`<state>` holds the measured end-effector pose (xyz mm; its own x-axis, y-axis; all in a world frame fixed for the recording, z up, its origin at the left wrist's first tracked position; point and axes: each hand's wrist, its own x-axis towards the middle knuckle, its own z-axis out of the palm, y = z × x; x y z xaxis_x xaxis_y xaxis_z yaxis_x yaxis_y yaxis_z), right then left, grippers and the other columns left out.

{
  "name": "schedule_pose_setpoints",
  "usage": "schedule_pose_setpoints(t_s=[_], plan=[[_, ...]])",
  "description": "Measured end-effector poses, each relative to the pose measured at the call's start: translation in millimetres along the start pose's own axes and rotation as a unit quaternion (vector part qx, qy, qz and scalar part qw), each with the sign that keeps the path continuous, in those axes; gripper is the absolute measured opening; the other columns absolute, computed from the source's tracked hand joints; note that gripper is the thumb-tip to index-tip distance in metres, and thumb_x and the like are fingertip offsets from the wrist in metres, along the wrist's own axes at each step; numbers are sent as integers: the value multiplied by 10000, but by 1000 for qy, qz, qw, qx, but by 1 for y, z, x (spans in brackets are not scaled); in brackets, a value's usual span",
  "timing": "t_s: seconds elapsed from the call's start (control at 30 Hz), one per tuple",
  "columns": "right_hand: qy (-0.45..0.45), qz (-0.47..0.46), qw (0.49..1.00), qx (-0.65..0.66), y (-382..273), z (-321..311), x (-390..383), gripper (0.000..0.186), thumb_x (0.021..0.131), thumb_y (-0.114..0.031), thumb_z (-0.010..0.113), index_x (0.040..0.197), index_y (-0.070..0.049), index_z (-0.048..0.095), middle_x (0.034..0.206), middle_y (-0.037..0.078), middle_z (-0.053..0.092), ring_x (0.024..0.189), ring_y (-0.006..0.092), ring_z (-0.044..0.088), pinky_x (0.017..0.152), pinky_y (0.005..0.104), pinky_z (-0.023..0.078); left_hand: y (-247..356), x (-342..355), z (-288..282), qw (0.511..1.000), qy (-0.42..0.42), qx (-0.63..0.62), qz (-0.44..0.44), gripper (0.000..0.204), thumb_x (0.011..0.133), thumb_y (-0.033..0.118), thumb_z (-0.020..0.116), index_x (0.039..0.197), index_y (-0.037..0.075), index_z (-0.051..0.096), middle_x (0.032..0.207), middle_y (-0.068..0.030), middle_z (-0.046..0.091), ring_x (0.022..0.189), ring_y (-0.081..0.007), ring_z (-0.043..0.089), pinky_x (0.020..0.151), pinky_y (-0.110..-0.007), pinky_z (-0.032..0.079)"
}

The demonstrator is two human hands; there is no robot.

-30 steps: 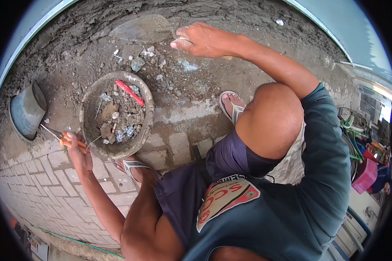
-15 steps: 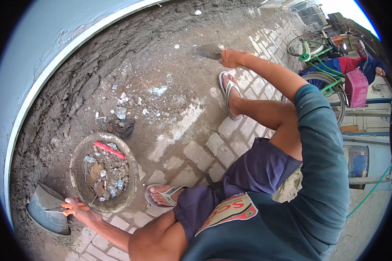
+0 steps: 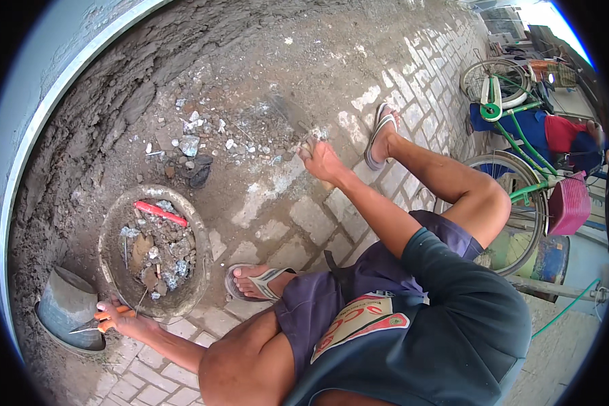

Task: Applying mortar to the base of an outdoor wall using a trowel.

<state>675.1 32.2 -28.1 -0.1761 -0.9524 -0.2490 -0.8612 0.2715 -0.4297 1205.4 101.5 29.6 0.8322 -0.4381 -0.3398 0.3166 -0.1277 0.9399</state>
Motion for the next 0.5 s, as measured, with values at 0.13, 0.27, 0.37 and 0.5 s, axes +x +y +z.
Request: schedule_pose_setpoints(t_s=[0.13,0.27,0.37,0.5], plan=[[69,165,983,-52,19,-29,-22,297,885,-213,525,817,52,640,682,251,599,707,381,628,632,495,469,-5,2,-2,1000,10,-9,17,660,856,388,717,1246,-45,408,1157,-165,524,1069,-218,529,939,-343,450],[92,92,981,-145,45,25,-50,229,855,-175,554,865,38,639,688,216,606,663,352,593,540,475,442,-7,6,-6,1000,0,-7,-21,731,877,381,693,1361,-38,341,1187,-147,499,1082,-192,505,962,-341,440],[38,-30,918,-393,37,67,-66,187,818,-135,566,879,22,648,740,189,604,694,326,560,512,435,412,-6,6,-6,999,-2,-13,-50,686,880,369,692,1332,-51,392,1157,-147,517,1063,-186,513,955,-337,444],[55,-11,946,-318,12,66,-76,176,821,-105,542,878,28,642,777,194,597,746,333,563,556,454,425,-8,4,-3,999,31,-16,-14,690,882,351,694,1351,-50,385,1088,-136,542,1032,-179,527,939,-327,445]])
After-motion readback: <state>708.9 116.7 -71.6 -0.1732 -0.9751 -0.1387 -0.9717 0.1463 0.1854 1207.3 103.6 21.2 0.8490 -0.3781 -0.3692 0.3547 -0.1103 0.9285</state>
